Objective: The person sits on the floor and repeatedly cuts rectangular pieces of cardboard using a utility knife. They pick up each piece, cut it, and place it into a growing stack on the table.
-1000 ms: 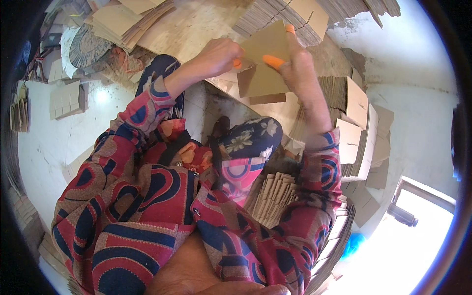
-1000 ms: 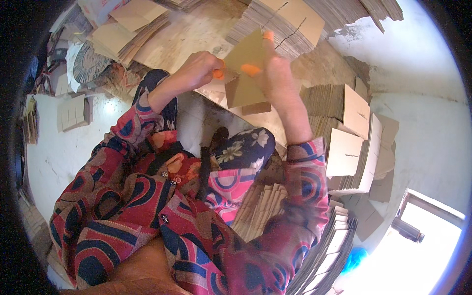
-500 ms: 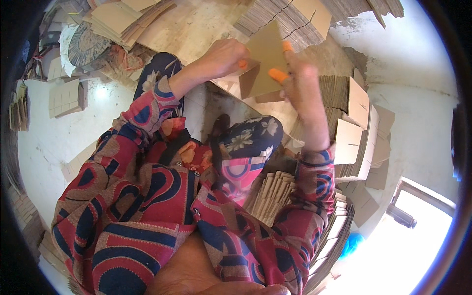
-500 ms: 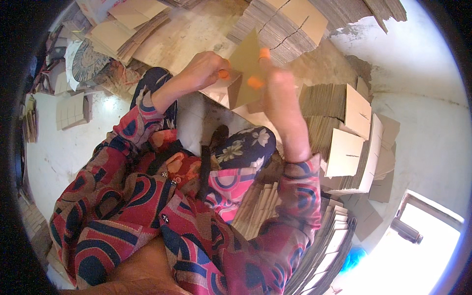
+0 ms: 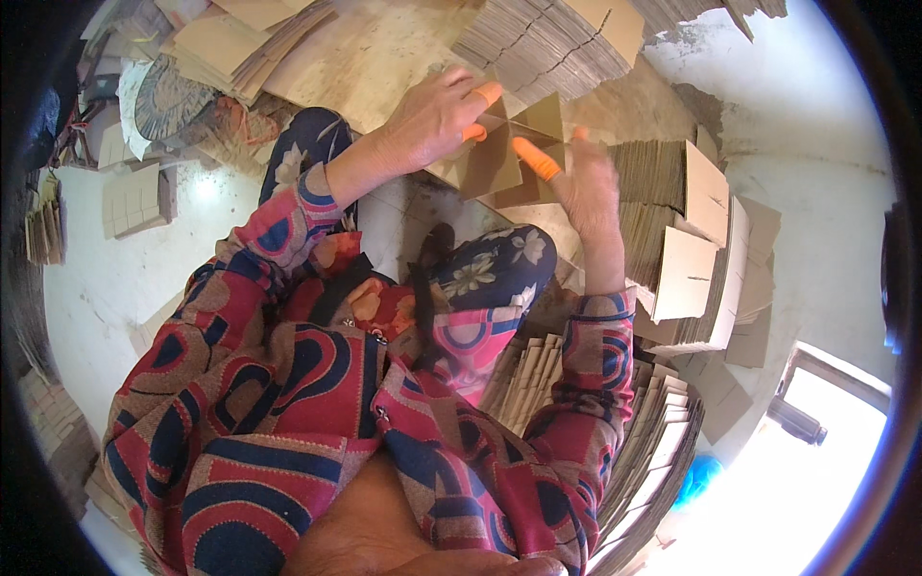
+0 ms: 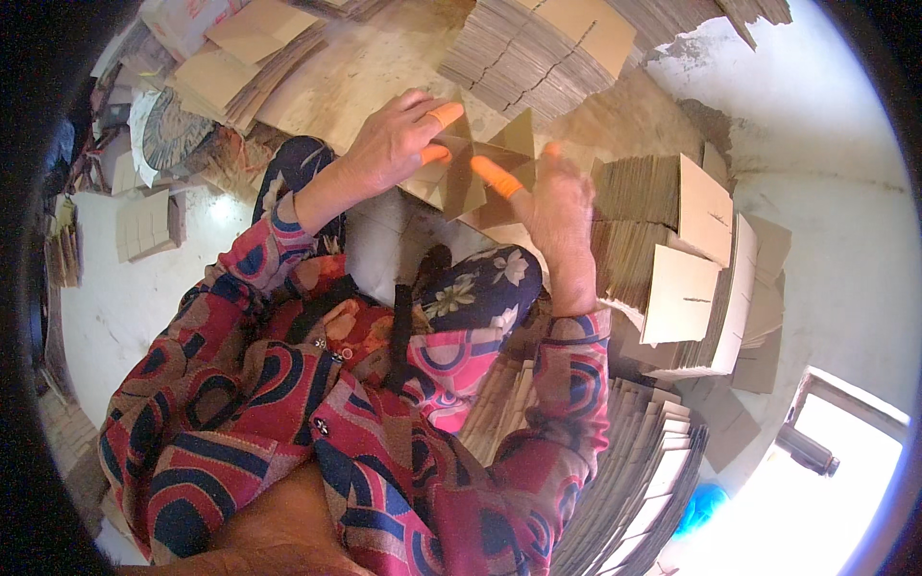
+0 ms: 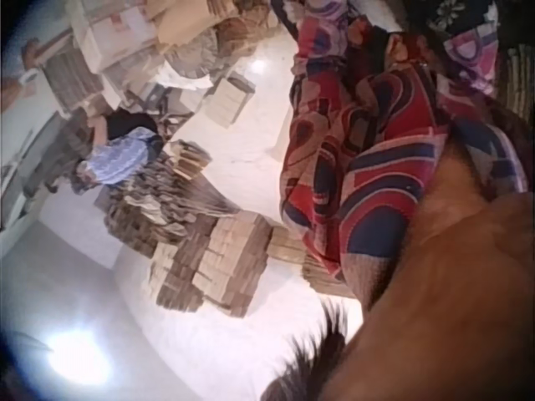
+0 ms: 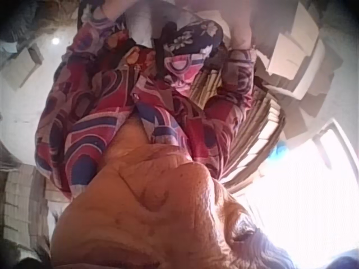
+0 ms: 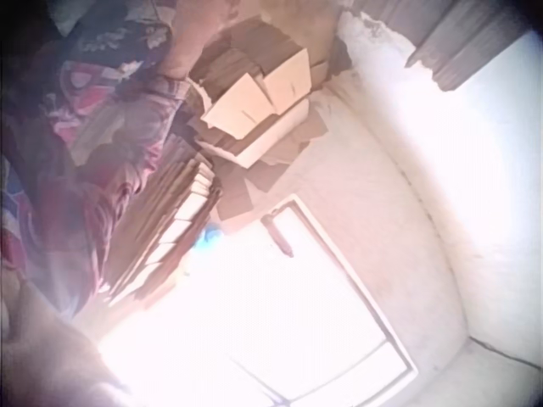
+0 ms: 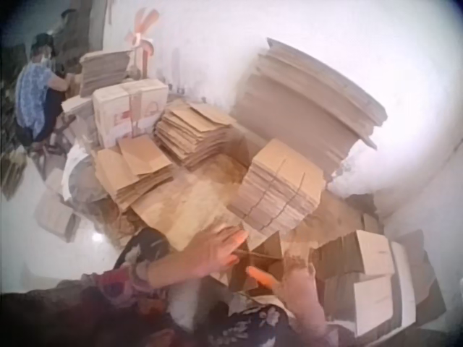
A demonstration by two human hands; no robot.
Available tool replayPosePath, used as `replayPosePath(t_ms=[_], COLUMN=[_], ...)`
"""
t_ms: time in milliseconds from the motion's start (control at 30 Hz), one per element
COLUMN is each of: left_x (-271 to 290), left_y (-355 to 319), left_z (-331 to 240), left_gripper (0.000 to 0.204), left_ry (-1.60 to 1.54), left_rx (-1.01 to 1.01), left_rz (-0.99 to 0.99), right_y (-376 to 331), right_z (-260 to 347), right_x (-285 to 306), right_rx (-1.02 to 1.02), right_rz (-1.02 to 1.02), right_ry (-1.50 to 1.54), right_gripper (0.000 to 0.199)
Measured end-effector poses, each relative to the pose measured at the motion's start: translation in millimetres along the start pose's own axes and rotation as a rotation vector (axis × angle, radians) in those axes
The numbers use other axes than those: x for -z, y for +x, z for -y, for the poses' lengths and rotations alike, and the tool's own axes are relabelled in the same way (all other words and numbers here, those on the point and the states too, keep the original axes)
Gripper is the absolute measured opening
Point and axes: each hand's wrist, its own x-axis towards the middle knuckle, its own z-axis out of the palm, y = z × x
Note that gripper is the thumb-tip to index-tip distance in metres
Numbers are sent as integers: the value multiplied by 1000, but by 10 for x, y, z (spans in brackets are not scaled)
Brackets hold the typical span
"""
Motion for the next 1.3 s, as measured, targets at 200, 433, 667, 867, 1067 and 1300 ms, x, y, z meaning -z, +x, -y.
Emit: replayPosePath(t_ms=[200,433,667,867,1067,1300], left_x=[-106,-14,-75,-20,668,1302], left_y=[118,195,160,151,-235,-551], left_z=[95,64,56,-3,69,1255], left_gripper=[56,56,22,17,15,31], left_ry=[65,-19,-26,-202,360,1016], left_rx=[-219,-288,-253,-271,-309,-69], left_rz=[-107,120,398,398,-132,-297], right_y=[-151,-206,-259,-394,-840,-1494], right_z=[185,-44,-147,-43,109,133], right_x=[-120,-278,-361,-367,-444,-1365], right_rx=[169,234,294,304,74,-114], right_rz=[-19,-187,-199,-249,-862,-551], right_ry=[-111,329,320,143,-192,-71], right_gripper=[48,15,29,30,39,27])
